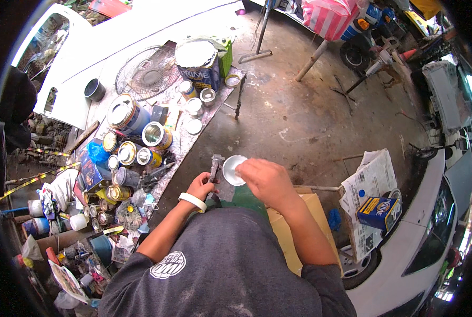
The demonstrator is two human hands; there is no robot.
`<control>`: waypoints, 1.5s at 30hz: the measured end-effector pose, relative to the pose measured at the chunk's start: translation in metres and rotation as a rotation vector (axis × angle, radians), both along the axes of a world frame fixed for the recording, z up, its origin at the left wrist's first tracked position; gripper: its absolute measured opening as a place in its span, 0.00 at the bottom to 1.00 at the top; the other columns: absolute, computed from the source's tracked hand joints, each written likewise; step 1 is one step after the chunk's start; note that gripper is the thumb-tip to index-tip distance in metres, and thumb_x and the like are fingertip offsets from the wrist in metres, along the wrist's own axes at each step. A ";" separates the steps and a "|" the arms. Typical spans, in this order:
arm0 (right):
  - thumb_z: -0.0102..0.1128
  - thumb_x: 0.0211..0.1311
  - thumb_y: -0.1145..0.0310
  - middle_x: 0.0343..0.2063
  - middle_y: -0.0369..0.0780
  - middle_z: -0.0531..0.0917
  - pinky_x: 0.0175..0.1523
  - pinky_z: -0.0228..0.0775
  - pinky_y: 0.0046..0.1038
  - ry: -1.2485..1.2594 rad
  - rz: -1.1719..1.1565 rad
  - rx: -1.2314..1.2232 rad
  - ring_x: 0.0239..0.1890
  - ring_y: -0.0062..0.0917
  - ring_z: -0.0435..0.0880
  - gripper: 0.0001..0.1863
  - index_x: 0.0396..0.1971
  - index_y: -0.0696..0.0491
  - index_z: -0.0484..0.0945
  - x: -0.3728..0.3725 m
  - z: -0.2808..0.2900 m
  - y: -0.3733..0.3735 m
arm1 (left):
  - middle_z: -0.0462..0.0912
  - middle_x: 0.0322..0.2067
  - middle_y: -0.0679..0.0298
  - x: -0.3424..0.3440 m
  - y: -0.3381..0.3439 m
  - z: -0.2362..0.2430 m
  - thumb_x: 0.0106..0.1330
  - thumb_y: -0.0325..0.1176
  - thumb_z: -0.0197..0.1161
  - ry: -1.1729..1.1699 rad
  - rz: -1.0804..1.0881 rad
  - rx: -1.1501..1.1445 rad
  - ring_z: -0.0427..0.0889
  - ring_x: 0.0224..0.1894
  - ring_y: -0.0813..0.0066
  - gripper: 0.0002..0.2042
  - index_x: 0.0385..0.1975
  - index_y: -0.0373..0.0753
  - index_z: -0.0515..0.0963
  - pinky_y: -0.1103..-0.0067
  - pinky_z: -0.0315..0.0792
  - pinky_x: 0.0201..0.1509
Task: The person mixes paint by pouring liquid from a blue and yellow can into a small metal container, then uses a wooden stick to stir the mixture inside.
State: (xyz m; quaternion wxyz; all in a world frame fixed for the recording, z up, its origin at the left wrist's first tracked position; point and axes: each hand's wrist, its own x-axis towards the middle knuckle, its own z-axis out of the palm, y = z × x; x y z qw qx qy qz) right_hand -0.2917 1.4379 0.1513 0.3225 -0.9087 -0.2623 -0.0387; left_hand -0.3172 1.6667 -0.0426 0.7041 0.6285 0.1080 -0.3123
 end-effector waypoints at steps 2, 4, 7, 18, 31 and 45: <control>0.64 0.57 0.73 0.30 0.40 0.82 0.37 0.74 0.33 0.050 0.068 -0.031 0.33 0.36 0.82 0.06 0.34 0.56 0.79 -0.001 0.010 -0.002 | 0.82 0.38 0.59 -0.001 0.002 -0.002 0.53 0.23 0.57 -0.004 0.001 -0.002 0.82 0.36 0.72 0.14 0.42 0.32 0.73 0.76 0.75 0.46; 0.64 0.57 0.73 0.30 0.40 0.82 0.37 0.74 0.33 0.052 0.070 -0.093 0.33 0.36 0.82 0.05 0.33 0.56 0.79 0.002 0.016 -0.006 | 0.82 0.38 0.59 -0.004 0.004 -0.004 0.53 0.23 0.56 -0.006 0.005 -0.011 0.82 0.36 0.72 0.14 0.42 0.32 0.73 0.76 0.76 0.46; 0.64 0.57 0.73 0.30 0.40 0.82 0.37 0.74 0.33 -0.044 -0.036 -0.134 0.32 0.36 0.82 0.05 0.32 0.56 0.80 0.008 0.011 -0.002 | 0.82 0.38 0.59 -0.003 0.003 0.000 0.53 0.23 0.56 0.010 0.003 -0.005 0.82 0.36 0.71 0.14 0.41 0.32 0.73 0.76 0.76 0.46; 0.64 0.56 0.72 0.29 0.39 0.80 0.36 0.74 0.33 -0.020 0.037 -0.073 0.32 0.35 0.81 0.05 0.32 0.54 0.79 0.005 0.007 0.003 | 0.82 0.39 0.58 -0.006 0.005 0.003 0.53 0.22 0.56 0.012 0.030 -0.028 0.83 0.36 0.70 0.15 0.42 0.31 0.73 0.76 0.76 0.47; 0.64 0.55 0.73 0.30 0.41 0.81 0.37 0.74 0.33 0.080 0.109 -0.082 0.33 0.36 0.82 0.06 0.33 0.56 0.80 0.005 0.012 -0.001 | 0.81 0.31 0.59 -0.012 0.007 0.002 0.53 0.26 0.59 0.013 0.131 -0.072 0.82 0.32 0.72 0.14 0.40 0.32 0.75 0.79 0.73 0.40; 0.64 0.56 0.71 0.28 0.38 0.80 0.38 0.74 0.34 0.003 0.066 -0.026 0.34 0.35 0.82 0.05 0.33 0.53 0.79 0.005 0.006 0.005 | 0.82 0.36 0.59 -0.011 0.008 0.002 0.53 0.25 0.58 -0.002 0.079 -0.004 0.82 0.35 0.72 0.14 0.41 0.32 0.74 0.77 0.74 0.45</control>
